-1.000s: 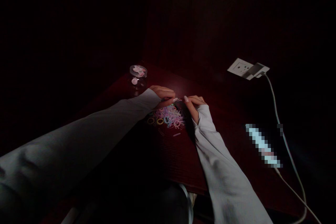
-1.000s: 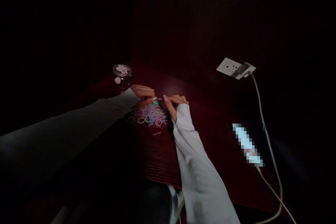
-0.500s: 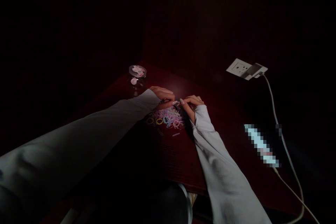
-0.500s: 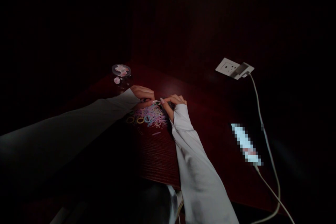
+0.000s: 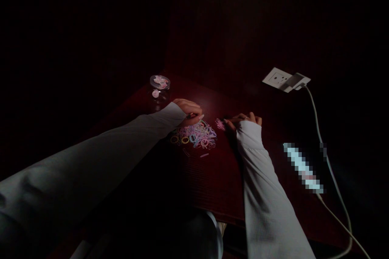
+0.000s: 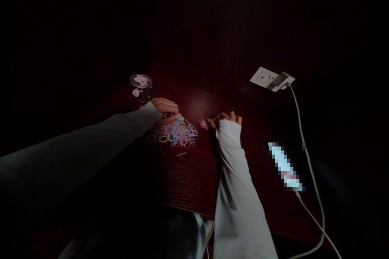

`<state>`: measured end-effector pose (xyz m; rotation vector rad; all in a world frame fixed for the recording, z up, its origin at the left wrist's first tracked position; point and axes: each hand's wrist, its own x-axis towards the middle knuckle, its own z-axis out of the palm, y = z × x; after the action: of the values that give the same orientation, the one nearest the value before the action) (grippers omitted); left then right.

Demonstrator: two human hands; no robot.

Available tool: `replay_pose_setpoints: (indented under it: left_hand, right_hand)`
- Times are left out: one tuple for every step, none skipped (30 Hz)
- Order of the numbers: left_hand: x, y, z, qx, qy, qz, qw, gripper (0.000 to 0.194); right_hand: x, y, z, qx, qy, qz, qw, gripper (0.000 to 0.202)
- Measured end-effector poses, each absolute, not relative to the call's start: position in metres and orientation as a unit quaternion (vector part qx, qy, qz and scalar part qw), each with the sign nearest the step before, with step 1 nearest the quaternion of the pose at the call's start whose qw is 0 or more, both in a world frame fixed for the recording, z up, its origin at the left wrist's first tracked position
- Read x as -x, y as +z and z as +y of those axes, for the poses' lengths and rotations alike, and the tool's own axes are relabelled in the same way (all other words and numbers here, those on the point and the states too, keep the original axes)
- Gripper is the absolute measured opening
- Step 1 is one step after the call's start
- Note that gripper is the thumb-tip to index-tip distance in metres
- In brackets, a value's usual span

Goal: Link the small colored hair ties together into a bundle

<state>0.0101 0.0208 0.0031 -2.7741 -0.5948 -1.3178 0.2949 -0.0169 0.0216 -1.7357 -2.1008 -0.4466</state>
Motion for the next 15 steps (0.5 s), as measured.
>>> replay_pose_setpoints:
  left_hand:
    - [-0.010,0.003,0.021,0.886,-0.423,-0.190,0.008,0.037]
    - [-0.010,0.003,0.021,0.885,-0.427,-0.188,0.010,0.037]
    - [-0.010,0.003,0.021,0.883,-0.431,-0.186,0.012,0.037]
    - [-0.010,0.003,0.021,0.882,-0.434,-0.185,0.014,0.037]
    - [-0.010,0.004,0.021,0.881,-0.435,-0.185,0.016,0.037]
    - [-0.010,0.004,0.021,0.881,-0.434,-0.187,0.017,0.037]
    - [-0.010,0.004,0.021,0.881,-0.432,-0.191,0.018,0.038]
    - [-0.010,0.004,0.020,0.882,-0.428,-0.196,0.020,0.037]
    - [-0.010,0.005,0.020,0.882,-0.425,-0.201,0.021,0.037]
    - [-0.010,0.005,0.019,0.883,-0.422,-0.206,0.023,0.036]
    - [-0.010,0.005,0.019,0.883,-0.420,-0.208,0.023,0.036]
    - [-0.010,0.006,0.019,0.883,-0.420,-0.208,0.024,0.036]
    - [-0.011,0.006,0.019,0.883,-0.420,-0.207,0.025,0.036]
    - [-0.011,0.006,0.019,0.884,-0.420,-0.204,0.025,0.036]
    - [-0.011,0.006,0.019,0.884,-0.420,-0.202,0.026,0.036]
  right_hand:
    - [-0.294,0.022,-0.018,0.617,-0.160,-0.748,0.185,0.058]
    - [-0.292,0.022,-0.020,0.618,-0.166,-0.745,0.188,0.059]
    - [-0.290,0.023,-0.021,0.619,-0.175,-0.740,0.197,0.059]
    - [-0.287,0.024,-0.022,0.617,-0.181,-0.737,0.208,0.058]
    - [-0.283,0.025,-0.023,0.612,-0.182,-0.738,0.220,0.056]
    - [-0.279,0.026,-0.024,0.603,-0.179,-0.742,0.233,0.052]
    - [-0.275,0.027,-0.024,0.591,-0.170,-0.750,0.243,0.049]
    - [-0.272,0.027,-0.024,0.579,-0.157,-0.760,0.249,0.045]
    - [-0.268,0.026,-0.024,0.569,-0.145,-0.770,0.250,0.042]
    - [-0.266,0.025,-0.023,0.561,-0.135,-0.778,0.250,0.039]
    - [-0.264,0.023,-0.021,0.555,-0.127,-0.784,0.247,0.035]
    - [-0.263,0.020,-0.020,0.552,-0.121,-0.788,0.244,0.031]
    - [-0.263,0.018,-0.019,0.549,-0.115,-0.793,0.239,0.027]
    - [-0.263,0.016,-0.018,0.547,-0.106,-0.797,0.233,0.022]
    - [-0.264,0.014,-0.018,0.544,-0.097,-0.802,0.227,0.018]
